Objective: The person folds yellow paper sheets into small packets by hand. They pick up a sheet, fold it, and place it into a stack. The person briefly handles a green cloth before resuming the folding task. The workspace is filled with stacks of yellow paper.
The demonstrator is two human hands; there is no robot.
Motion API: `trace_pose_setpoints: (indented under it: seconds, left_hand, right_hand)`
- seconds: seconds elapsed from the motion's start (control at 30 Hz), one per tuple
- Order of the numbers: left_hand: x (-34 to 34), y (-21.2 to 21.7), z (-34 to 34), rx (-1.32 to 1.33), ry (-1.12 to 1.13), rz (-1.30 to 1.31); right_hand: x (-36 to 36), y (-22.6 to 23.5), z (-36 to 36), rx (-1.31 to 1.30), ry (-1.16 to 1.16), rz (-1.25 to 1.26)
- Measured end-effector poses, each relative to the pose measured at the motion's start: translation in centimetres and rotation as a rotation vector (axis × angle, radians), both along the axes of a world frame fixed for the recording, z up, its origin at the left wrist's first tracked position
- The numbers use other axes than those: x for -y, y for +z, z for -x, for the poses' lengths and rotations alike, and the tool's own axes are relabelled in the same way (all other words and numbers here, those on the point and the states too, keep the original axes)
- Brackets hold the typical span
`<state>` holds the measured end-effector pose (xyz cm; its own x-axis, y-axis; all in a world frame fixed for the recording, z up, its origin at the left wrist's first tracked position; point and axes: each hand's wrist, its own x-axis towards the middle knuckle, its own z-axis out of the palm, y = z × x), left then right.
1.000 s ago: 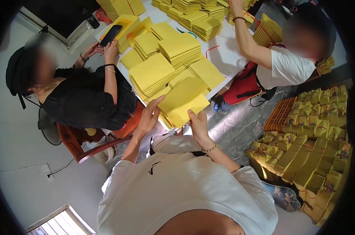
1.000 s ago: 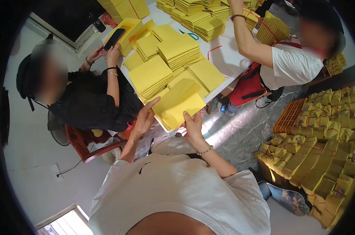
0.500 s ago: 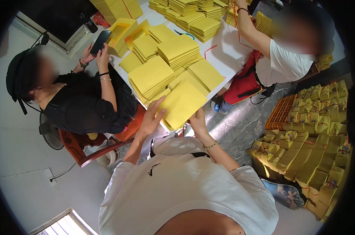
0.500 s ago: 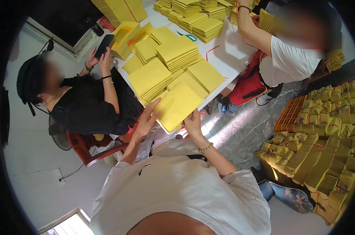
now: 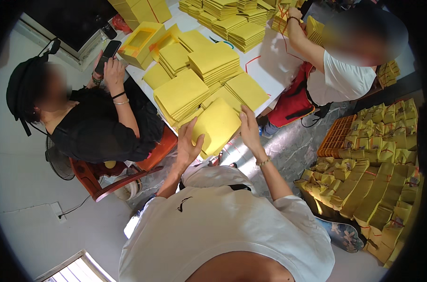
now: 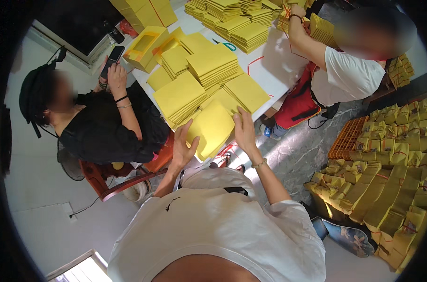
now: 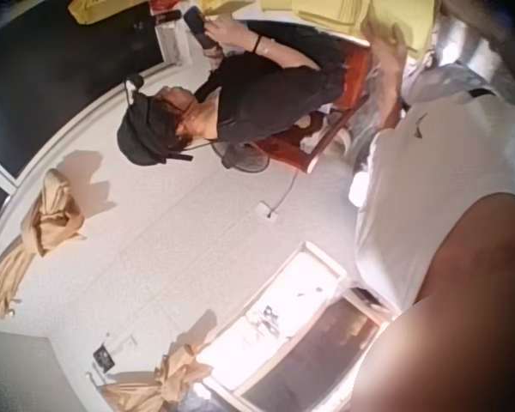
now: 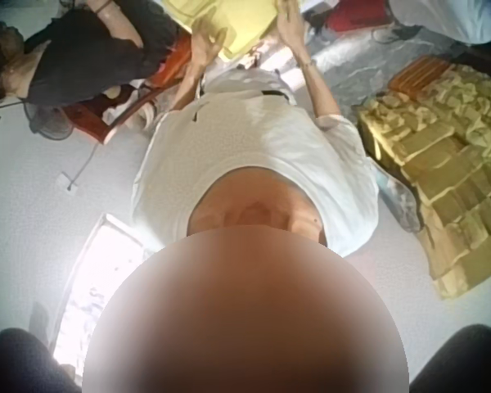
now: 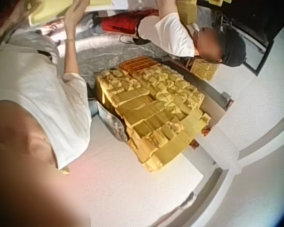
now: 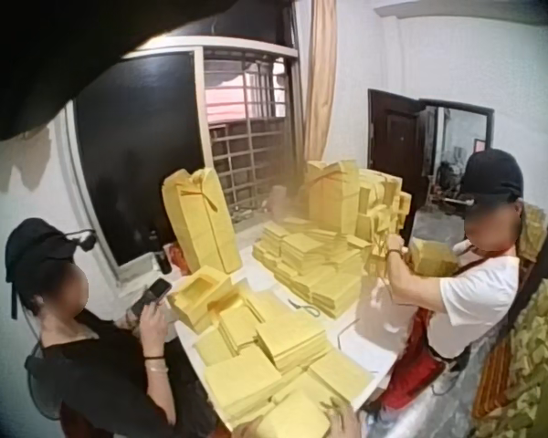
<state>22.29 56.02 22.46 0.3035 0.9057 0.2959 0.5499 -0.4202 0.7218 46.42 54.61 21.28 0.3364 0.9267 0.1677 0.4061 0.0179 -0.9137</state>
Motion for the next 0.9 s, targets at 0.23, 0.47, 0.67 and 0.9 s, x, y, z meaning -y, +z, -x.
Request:
trace_pose_setpoints:
  seconds: [0.23,0.47,0.67,0.9]
  left_hand:
    - [0.8,-0.2,-0.7,0.036,0.044,0.034]
    - [0.9,-0.7,-1.8,0.056,0.103,0.068]
    - [1.3,0.1,-2.1,0.028,0.131,0.032]
    - [1.6,0.1,-2.6,0.043,0.176,-0.013]
  right_hand:
    - [-3.1,-0.5,-0.9,-0.239,0.297,0.185]
    - [-3.8,-0.4,0.2,0.008,0.362,0.11]
    - [-5.0,1.3,0.4,-0.036,0.442,0.132]
    - [-5.0,1.5,1.2,0.006,0.404,0.051]
